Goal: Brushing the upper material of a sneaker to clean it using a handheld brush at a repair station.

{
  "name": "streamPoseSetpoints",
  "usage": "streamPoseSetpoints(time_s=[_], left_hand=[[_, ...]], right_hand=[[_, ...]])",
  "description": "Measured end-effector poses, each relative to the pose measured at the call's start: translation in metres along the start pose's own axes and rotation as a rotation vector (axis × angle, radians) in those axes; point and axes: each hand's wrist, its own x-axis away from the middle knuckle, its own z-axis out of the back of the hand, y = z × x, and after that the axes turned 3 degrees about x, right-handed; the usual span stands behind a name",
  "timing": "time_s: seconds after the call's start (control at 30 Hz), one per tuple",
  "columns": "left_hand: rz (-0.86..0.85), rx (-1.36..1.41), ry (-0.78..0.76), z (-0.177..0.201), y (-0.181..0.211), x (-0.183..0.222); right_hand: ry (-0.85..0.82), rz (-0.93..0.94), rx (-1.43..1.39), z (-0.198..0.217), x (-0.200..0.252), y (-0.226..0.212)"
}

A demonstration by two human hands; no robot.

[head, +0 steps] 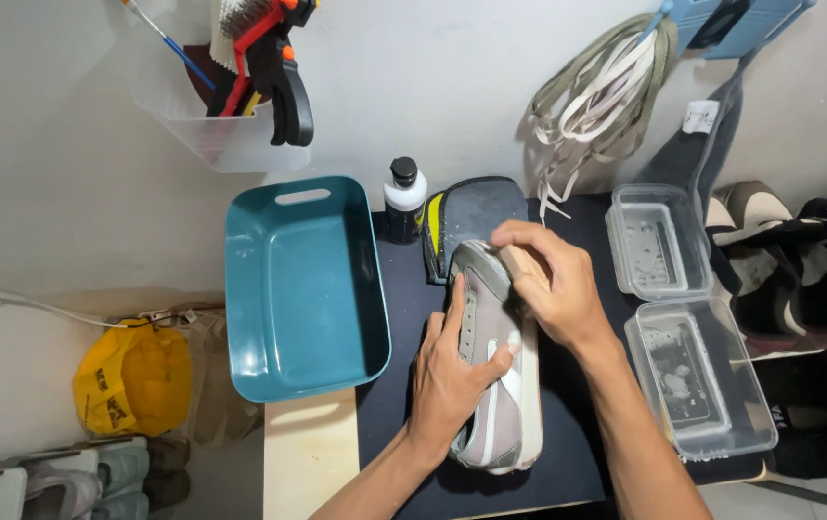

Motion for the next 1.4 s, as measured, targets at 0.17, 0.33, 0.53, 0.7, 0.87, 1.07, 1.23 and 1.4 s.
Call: streamPoseSetpoints(time_s=[0.17,0.33,0.53,0.7,0.87,1.07,1.23,1.4], left_hand=[[0.014,-0.008,0.013,-0.002,0.0,0.001],[-0.03,-0.016,0.036,-0.006,-0.001,-0.001],[0.038,0.002,0.027,-0.003,0.007,0.004],[0.057,0.018,-0.001,-0.001,0.009,0.007],[0.036,0.029,-0.012,0.002,0.009,0.009],[0.036,0.067,-0.026,0.005,0.011,0.01],[-0.006,0.085,-0.027,0.004,0.007,0.008],[0.02,0.105,-0.036,0.005,0.008,0.006]], right_hand=[[0.216,0.045,0.136,-0.01,0.065,-0.021],[0.299,0.124,0.261,-0.019,0.119,-0.047],[0.348,0.108,0.363,-0.038,0.172,-0.073],[0.277,0.019,0.136,-0.029,0.199,-0.082],[0.195,-0.451,-0.938,0.016,0.199,-0.052],[0.57,-0.99,-1.489,0.032,0.156,-0.039],[0.61,-1.107,-1.588,0.032,0.14,-0.041],[0.609,-1.054,-1.669,0.034,0.145,-0.031]])
